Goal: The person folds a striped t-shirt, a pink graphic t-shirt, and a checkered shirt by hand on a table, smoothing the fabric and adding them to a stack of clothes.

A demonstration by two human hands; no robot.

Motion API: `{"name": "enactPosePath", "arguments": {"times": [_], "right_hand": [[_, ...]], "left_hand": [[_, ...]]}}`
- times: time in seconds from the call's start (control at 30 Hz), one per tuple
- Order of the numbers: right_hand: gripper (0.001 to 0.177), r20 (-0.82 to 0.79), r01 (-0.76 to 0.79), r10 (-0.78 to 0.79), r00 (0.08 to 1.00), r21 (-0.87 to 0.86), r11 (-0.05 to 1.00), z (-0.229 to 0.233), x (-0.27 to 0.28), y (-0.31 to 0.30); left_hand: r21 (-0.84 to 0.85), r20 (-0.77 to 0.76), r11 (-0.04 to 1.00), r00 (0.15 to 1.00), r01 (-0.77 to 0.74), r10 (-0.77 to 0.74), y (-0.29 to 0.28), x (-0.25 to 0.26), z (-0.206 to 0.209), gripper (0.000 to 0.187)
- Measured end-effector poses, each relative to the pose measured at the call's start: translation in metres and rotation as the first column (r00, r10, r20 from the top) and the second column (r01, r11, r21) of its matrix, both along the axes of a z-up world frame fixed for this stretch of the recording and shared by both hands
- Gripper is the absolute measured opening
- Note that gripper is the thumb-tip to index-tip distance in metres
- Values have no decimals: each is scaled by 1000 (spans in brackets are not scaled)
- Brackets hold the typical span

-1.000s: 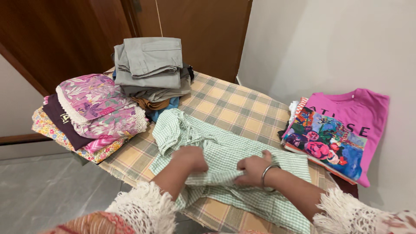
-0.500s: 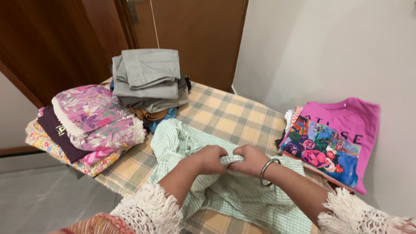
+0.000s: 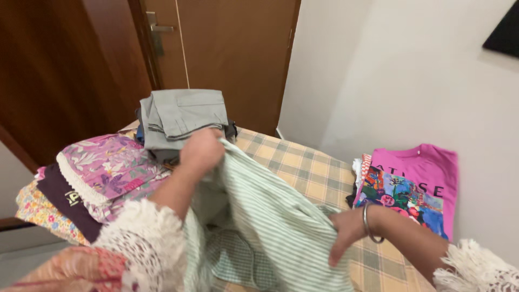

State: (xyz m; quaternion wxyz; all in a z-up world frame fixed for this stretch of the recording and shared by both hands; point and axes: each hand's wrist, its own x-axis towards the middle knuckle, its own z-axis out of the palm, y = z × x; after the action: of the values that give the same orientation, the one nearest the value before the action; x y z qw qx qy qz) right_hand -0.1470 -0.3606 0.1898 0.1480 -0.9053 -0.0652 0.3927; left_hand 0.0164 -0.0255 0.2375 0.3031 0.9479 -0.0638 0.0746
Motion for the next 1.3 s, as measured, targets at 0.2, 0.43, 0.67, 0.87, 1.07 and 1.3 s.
{"name": "enactPosePath", "arguments": {"times": [0.2, 0.43, 0.67, 0.87, 1.07, 1.3], "right_hand": [[77, -25, -39, 33, 999, -272, 961, -36, 8, -6], [62, 542, 380, -223, 810, -195, 904, -24, 2, 29], [28, 809, 596, -412, 419, 98, 797, 4, 7, 109], [33, 829, 313, -491, 269, 407, 858, 8, 5, 118], [64, 157, 70, -45, 987, -158, 985, -41, -25, 141], [66, 89, 282, -288, 953, 78, 956, -77, -12, 167]], "left_hand": [[-25, 115, 1000, 993, -10, 13, 55, 50, 19, 34], [394, -232, 910, 972, 131, -39, 93, 67, -30, 63], [232, -423, 718, 733, 656, -533, 45, 10, -71, 78], [211, -305, 706, 732, 676, -609, 37, 22, -115, 109], [254, -574, 554, 584, 793, -574, 77, 43, -122, 75], [44, -668, 534, 422, 844, -612, 103, 9, -70, 71]]}}
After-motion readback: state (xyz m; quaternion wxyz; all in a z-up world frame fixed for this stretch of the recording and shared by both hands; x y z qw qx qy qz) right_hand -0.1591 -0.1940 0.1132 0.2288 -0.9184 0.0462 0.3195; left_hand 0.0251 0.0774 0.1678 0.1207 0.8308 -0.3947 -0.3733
